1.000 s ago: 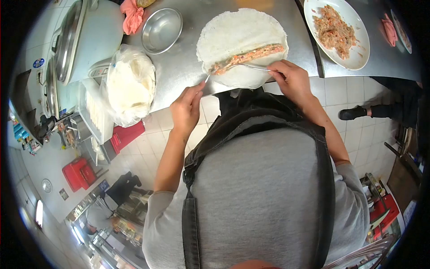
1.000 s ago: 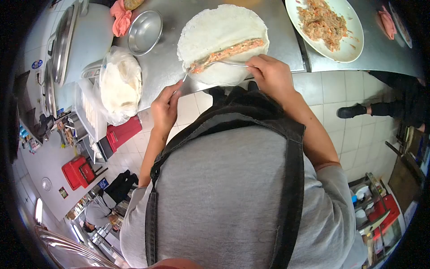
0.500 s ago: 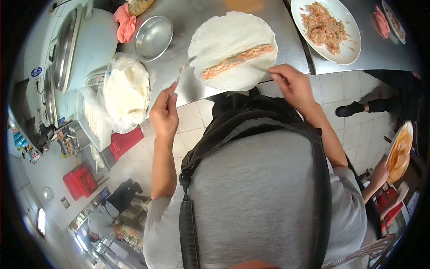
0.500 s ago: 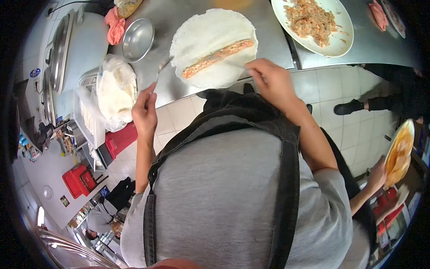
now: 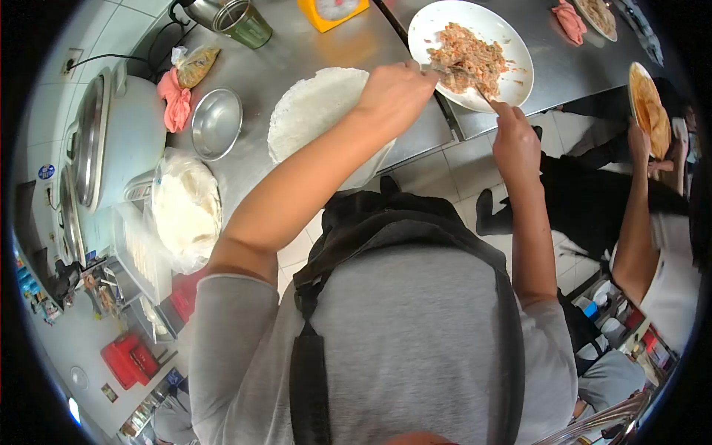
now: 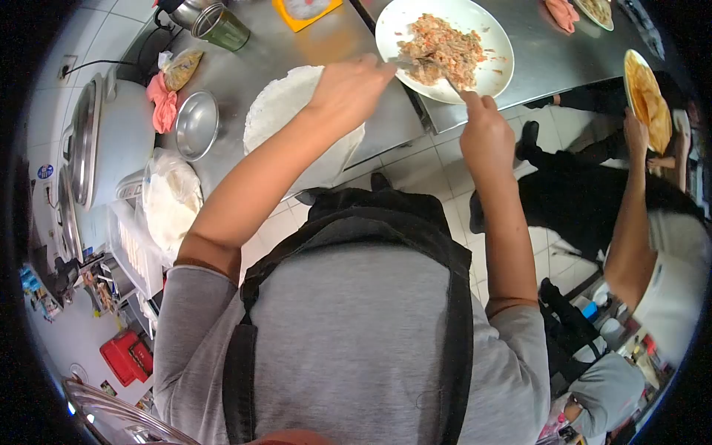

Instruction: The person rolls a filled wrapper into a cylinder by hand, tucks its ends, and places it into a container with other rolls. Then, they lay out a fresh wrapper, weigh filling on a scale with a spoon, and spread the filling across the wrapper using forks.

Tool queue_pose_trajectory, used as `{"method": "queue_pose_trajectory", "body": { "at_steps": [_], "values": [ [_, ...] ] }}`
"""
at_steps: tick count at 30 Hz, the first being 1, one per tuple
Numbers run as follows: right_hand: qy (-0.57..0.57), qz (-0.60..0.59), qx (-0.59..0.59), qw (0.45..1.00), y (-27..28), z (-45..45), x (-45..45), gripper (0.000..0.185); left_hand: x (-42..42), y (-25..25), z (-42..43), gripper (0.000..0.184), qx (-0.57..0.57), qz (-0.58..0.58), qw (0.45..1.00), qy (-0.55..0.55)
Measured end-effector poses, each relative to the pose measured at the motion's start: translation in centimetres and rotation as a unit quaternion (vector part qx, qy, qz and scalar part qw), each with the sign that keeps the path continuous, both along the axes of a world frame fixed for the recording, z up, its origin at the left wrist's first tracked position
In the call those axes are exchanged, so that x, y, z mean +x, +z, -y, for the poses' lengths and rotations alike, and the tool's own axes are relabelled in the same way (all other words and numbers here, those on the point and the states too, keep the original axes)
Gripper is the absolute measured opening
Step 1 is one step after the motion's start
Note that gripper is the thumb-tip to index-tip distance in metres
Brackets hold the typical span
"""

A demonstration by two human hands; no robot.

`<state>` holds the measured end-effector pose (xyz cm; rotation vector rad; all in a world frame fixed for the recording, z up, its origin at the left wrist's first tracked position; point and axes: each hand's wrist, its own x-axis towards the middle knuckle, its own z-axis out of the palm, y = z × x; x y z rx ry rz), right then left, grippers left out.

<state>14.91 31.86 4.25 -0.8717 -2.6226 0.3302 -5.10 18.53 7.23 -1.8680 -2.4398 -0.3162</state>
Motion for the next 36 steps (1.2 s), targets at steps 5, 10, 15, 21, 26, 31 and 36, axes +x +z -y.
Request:
{"method": "queue_pose_trajectory", "body": {
  "at_steps": [5, 10, 15, 21, 26, 31, 36],
  "values": [
    [0.009, 0.065, 0.011, 0.998, -1.6, -0.6, -1.7, 0.037, -1.6, -3.1, -0.6, 0.041, -0.05, 0.005, 0.999, -0.008],
    [0.007, 0.07, 0.002, 0.998, -0.4, 0.2, -0.5, 0.048, -2.1, -2.7, 3.7, 0.045, 0.164, -0.001, 0.986, -0.008],
    [0.106, -0.063, 0.095, 0.988, -1.4, 2.3, -0.2, 0.059, -1.6, -2.6, 14.2, 0.037, 0.189, -0.004, 0.977, 0.099],
    [0.417, -0.071, -0.044, 0.905, -5.5, 9.6, -4.1, 0.05, 4.5, -7.7, 24.4, 0.042, 0.074, 0.067, 0.99, 0.104],
    [0.467, -0.075, -0.094, 0.876, -6.0, 11.2, -6.8, 0.028, 5.6, -9.3, 24.3, 0.051, 0.106, 0.034, 0.977, 0.18],
    [0.438, -0.17, -0.116, 0.875, -5.4, 11.9, -7.9, 0.013, 4.6, -9.1, 23.3, 0.053, 0.155, 0.008, 0.969, 0.191],
    [0.412, -0.194, -0.133, 0.88, -5.7, 12.5, -8.2, 0.013, 3.4, -9.2, 24.7, 0.026, 0.183, -0.017, 0.963, 0.196]
  ]
}}
